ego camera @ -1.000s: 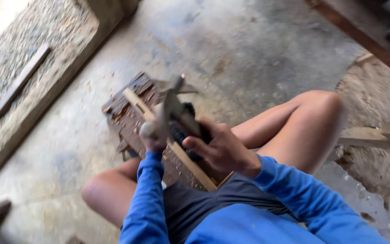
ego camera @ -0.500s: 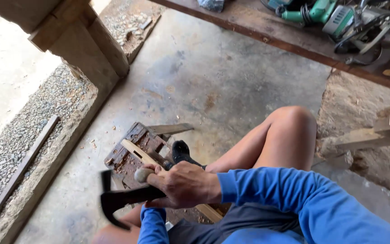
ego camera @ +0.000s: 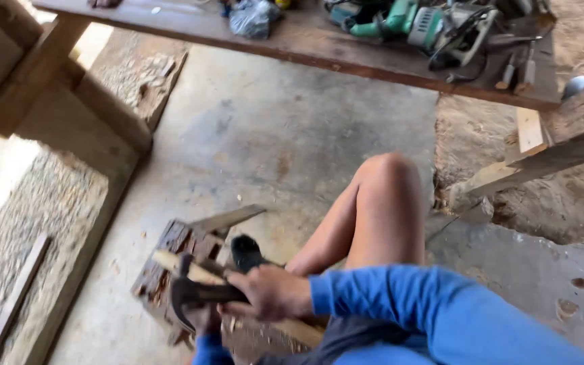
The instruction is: Using a hammer and chisel to carve a mortise or groove into a piece of wood on a workbench.
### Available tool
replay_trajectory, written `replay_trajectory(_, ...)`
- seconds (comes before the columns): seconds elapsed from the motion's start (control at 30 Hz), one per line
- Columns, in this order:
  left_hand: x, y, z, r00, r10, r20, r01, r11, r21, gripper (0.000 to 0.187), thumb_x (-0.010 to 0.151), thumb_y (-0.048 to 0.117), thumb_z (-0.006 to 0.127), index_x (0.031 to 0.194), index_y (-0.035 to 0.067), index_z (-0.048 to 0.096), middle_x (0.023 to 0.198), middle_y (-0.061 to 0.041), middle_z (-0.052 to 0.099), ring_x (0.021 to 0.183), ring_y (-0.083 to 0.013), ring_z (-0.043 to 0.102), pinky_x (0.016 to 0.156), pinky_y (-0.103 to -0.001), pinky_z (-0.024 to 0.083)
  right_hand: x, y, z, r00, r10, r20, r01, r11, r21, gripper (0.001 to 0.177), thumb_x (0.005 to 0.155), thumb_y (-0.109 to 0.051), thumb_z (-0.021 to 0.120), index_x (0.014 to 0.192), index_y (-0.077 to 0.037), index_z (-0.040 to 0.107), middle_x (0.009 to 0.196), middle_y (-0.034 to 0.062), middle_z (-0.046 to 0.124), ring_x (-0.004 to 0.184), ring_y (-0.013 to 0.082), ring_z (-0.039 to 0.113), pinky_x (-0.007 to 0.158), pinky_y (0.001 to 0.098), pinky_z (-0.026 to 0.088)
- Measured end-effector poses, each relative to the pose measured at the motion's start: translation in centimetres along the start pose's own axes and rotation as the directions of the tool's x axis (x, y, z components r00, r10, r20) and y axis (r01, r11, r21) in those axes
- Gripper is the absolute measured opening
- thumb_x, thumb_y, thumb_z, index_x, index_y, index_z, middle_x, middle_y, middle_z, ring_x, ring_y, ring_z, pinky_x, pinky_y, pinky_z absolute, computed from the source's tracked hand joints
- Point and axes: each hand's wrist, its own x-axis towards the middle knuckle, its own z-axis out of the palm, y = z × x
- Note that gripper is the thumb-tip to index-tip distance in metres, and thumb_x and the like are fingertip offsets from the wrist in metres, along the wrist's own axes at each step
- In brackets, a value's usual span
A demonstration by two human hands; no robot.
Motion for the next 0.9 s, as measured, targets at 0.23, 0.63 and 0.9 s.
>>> replay_trajectory(0.23,10.5,-7.5,6.8,0.999,-0.009,-0.034,0.011,0.998,0.057,0.015,0.102,0.012,0.072,0.103,0.003,0.060,0.087,-0.009,0.066,0.078,-0.0197,0.066,0.074,-0.030,0.057,-5.2,6.0,6.1,0.964,0.233,0.128,-0.232,0.972,-0.027,0.062,0.096,-0.059,0.058,0.118,-0.001,0.060,0.081,0.0270,0.068,0.080,0.0467,0.069,0.075,0.0554,0.055)
replay_trajectory(0.63,9.5,-2.6,7.5,0.993,0.070,-0.093,-0.082,0.989,-0.124,0.012,0.097,0.008,0.074,0.096,0.004,0.062,0.082,-0.005,0.065,0.071,-0.0148,0.063,0.068,-0.029,0.055,-5.3,14.0,14.4,0.907,0.040,0.418,0.157,0.890,-0.427,0.038,0.094,-0.042,0.063,0.106,-0.006,0.067,0.096,0.0211,0.072,0.085,0.0385,0.072,0.071,0.0520,0.057)
replay_trajectory(0.9,15.6,5.8,7.4,0.941,0.269,0.208,-0.332,0.854,0.400,0.028,0.087,0.016,0.089,0.095,0.005,0.065,0.081,-0.003,0.066,0.072,-0.0113,0.062,0.066,-0.024,0.053,-4.9,10.2,11.7,0.891,0.191,0.412,0.050,0.860,-0.507,0.048,0.096,-0.055,0.059,0.109,-0.008,0.056,0.085,0.0179,0.072,0.080,0.0381,0.073,0.070,0.0508,0.058)
